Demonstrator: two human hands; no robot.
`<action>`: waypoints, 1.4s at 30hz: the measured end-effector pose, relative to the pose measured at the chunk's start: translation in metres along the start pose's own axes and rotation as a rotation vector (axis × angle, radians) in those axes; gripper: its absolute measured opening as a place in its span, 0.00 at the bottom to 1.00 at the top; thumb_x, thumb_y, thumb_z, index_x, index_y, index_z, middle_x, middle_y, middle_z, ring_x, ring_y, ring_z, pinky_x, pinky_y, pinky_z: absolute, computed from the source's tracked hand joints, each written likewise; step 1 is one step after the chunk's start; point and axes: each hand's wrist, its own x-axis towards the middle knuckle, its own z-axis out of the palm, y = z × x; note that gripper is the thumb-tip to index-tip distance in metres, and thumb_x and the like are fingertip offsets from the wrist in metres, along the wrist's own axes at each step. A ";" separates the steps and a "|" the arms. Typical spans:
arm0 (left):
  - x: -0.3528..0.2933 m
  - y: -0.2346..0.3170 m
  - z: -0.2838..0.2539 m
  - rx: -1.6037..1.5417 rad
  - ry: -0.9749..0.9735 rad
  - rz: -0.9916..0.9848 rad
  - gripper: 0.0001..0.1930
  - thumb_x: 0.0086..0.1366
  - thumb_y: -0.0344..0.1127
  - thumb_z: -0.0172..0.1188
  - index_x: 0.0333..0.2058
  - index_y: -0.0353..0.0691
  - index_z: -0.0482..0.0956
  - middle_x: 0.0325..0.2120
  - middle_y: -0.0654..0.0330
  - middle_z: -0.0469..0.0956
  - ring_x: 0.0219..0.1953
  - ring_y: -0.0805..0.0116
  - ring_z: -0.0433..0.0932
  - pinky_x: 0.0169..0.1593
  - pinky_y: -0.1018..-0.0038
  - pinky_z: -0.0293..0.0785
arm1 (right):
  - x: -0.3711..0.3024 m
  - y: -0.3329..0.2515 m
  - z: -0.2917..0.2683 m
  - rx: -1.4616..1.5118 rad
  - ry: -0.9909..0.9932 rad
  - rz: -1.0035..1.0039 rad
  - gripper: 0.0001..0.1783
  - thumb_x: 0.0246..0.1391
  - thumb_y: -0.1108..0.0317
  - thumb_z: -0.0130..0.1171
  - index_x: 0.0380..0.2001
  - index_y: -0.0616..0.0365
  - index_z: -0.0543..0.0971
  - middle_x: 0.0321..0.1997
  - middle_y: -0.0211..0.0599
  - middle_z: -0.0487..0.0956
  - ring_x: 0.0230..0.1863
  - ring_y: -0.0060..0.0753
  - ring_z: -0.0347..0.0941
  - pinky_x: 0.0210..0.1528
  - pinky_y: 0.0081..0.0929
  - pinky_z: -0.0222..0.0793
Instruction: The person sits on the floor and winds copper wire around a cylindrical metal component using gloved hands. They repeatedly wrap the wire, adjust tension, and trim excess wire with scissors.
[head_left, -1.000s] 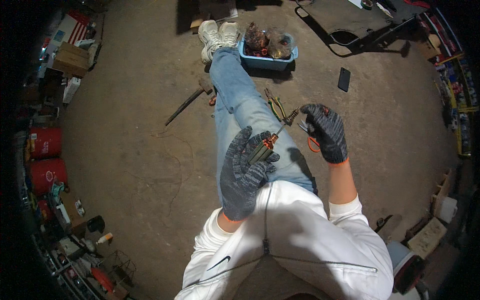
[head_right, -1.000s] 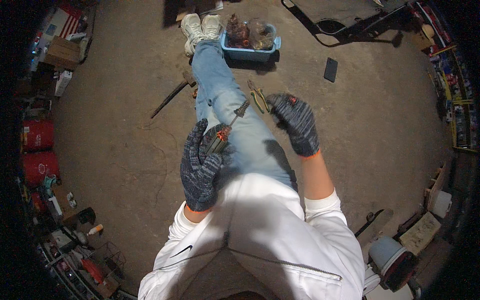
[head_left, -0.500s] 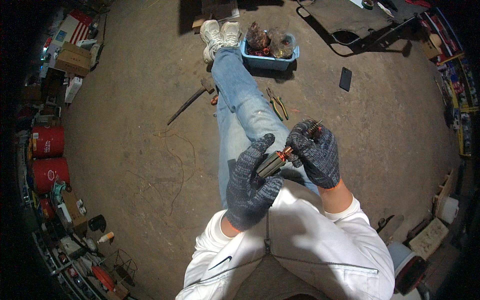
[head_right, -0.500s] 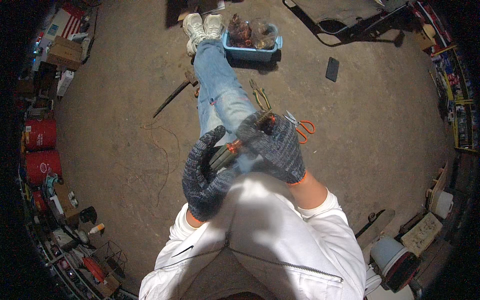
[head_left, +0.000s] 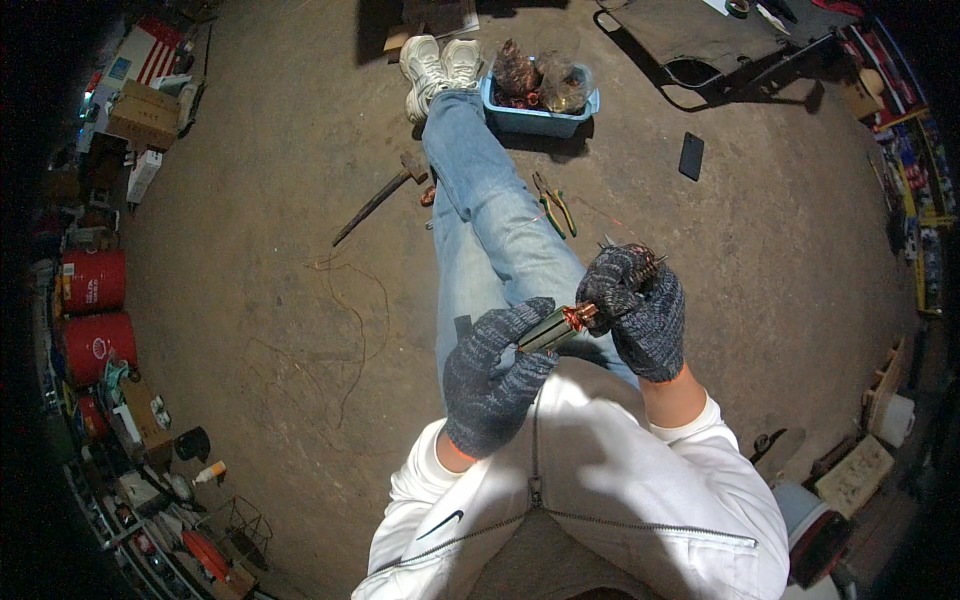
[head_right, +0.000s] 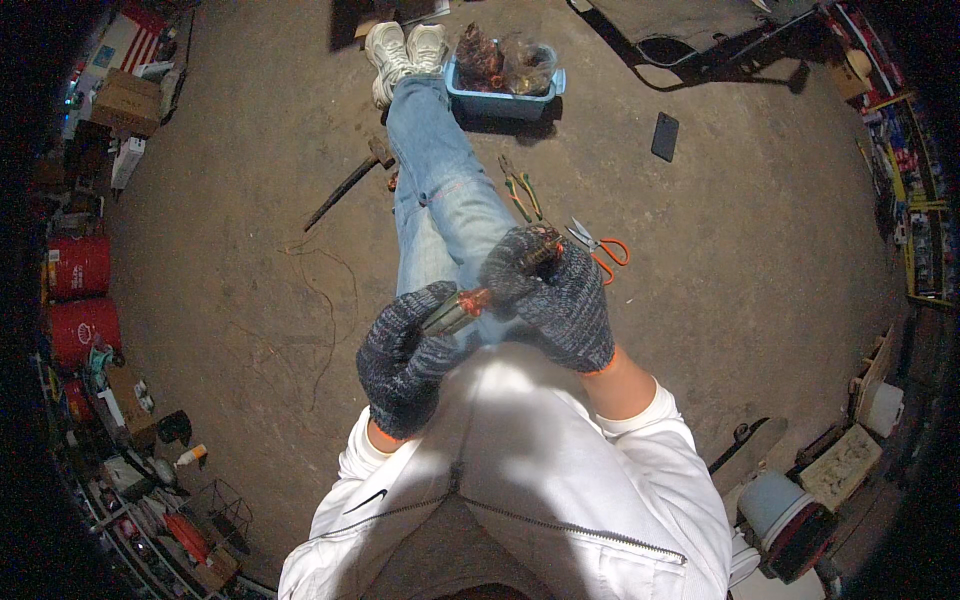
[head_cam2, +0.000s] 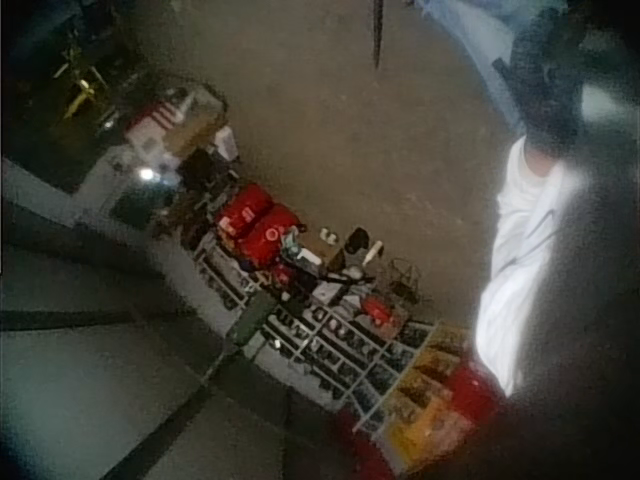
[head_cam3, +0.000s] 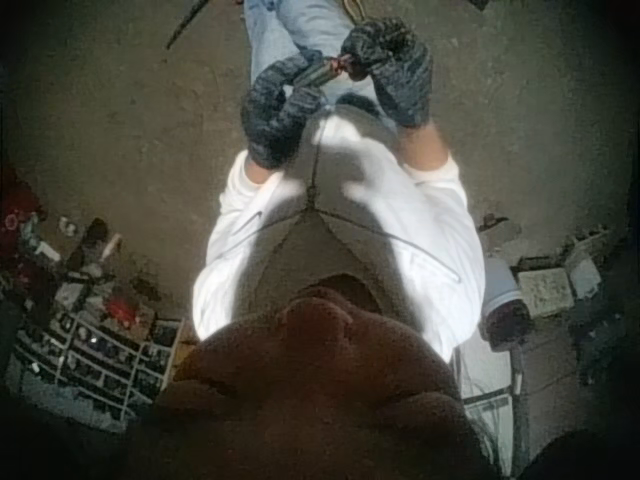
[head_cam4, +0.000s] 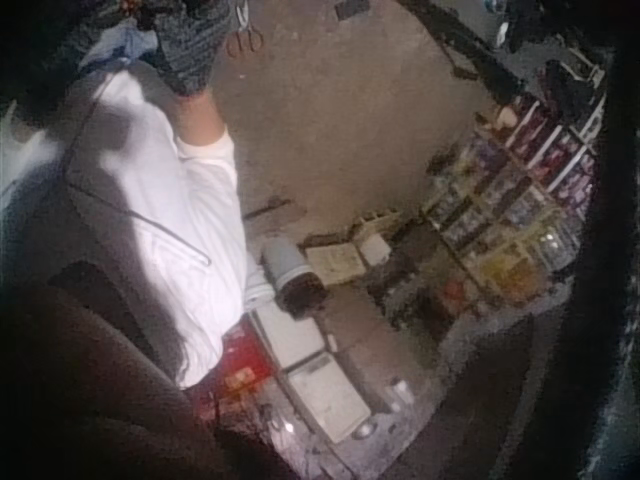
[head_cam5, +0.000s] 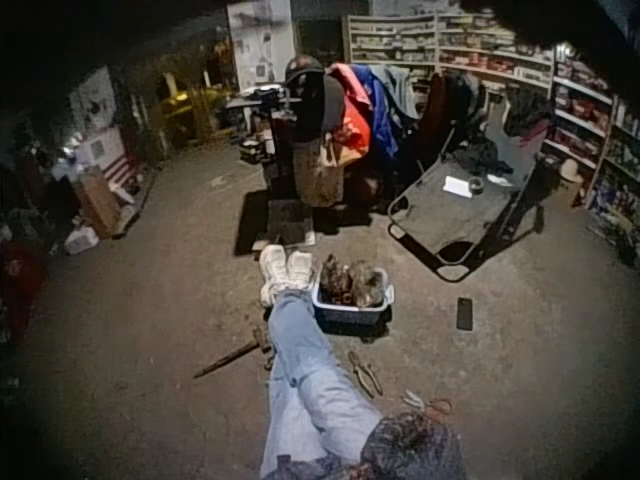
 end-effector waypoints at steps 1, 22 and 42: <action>0.000 0.000 0.001 -0.023 0.001 0.010 0.16 0.52 0.31 0.62 0.41 0.35 0.74 0.39 0.53 0.77 0.39 0.61 0.77 0.43 0.72 0.70 | 0.000 -0.001 0.001 -0.039 0.011 0.005 0.08 0.43 0.72 0.60 0.26 0.66 0.74 0.25 0.36 0.73 0.27 0.28 0.70 0.30 0.24 0.67; -0.003 0.003 -0.006 -0.051 -0.038 -0.076 0.18 0.51 0.28 0.63 0.41 0.27 0.73 0.35 0.54 0.77 0.36 0.68 0.77 0.40 0.74 0.74 | -0.003 -0.012 0.009 -0.283 0.007 0.032 0.12 0.47 0.66 0.59 0.29 0.64 0.74 0.26 0.33 0.74 0.26 0.22 0.69 0.27 0.18 0.66; 0.013 0.005 -0.003 0.045 0.085 0.260 0.12 0.53 0.32 0.61 0.36 0.33 0.77 0.34 0.53 0.79 0.39 0.57 0.76 0.47 0.65 0.68 | -0.011 0.003 -0.001 -0.545 -0.051 -0.225 0.06 0.46 0.73 0.59 0.26 0.63 0.73 0.25 0.32 0.72 0.27 0.22 0.68 0.27 0.19 0.64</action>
